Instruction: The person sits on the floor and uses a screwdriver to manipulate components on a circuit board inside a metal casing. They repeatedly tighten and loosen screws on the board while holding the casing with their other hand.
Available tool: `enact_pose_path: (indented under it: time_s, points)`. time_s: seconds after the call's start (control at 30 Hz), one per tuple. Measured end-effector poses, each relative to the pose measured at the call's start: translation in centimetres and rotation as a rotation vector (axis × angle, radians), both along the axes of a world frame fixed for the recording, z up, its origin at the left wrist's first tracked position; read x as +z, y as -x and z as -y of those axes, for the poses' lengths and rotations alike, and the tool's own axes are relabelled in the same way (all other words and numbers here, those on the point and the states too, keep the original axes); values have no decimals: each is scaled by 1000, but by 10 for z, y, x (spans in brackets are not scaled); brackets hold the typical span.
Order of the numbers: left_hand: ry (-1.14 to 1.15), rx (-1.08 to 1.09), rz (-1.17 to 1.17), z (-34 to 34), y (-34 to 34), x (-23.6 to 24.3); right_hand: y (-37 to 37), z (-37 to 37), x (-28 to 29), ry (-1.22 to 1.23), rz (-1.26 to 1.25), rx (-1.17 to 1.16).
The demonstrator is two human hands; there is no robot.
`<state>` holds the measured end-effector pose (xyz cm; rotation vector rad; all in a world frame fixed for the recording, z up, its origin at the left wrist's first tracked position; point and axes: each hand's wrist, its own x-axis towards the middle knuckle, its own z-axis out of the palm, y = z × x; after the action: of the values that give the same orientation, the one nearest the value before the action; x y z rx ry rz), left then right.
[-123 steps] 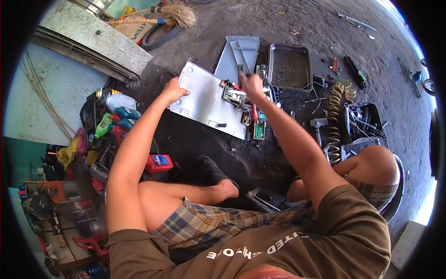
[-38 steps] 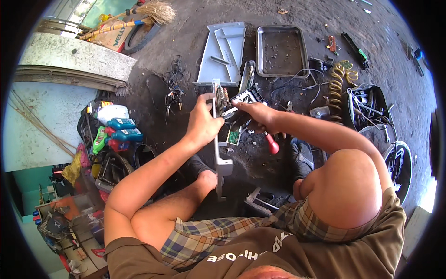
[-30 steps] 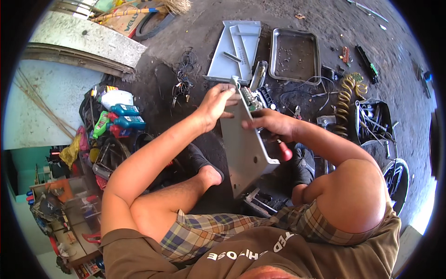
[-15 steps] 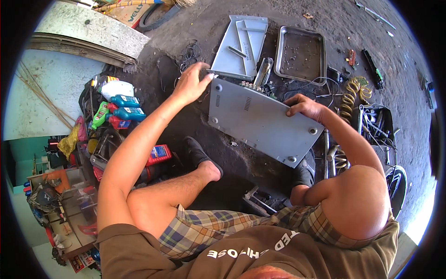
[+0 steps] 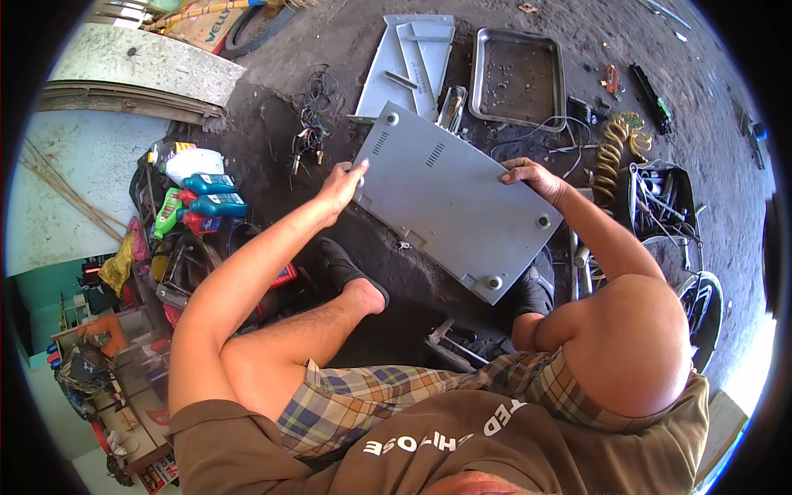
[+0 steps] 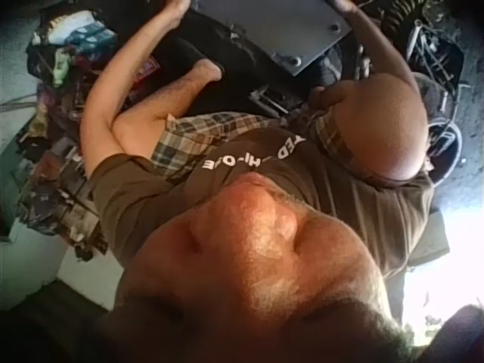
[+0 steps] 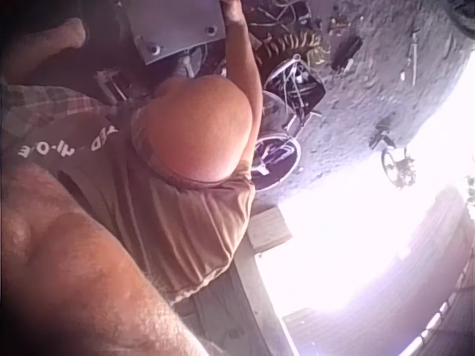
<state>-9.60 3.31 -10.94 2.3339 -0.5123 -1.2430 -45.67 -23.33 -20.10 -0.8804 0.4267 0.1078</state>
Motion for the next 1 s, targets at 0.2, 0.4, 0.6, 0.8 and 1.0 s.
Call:
enact_pose_path:
  time_s: [0.2,0.4,0.6,0.8,1.0]
  points:
    - [44,139,12,-2,42,1,13,-22,-28,-126,-5,-158]
    - [178,296,-525,-15,31,-6,5,-45,-26,-311,8,-217]
    - [214,293,-523,-18,26,-1,4,-50,-27,-441,55,-264]
    - [250,205,-539,-20,28,-1,4,-47,-53,-447,83,-299]
    - [296,234,-554,-23,27,1,-3,-26,-20,-126,-13,-172]
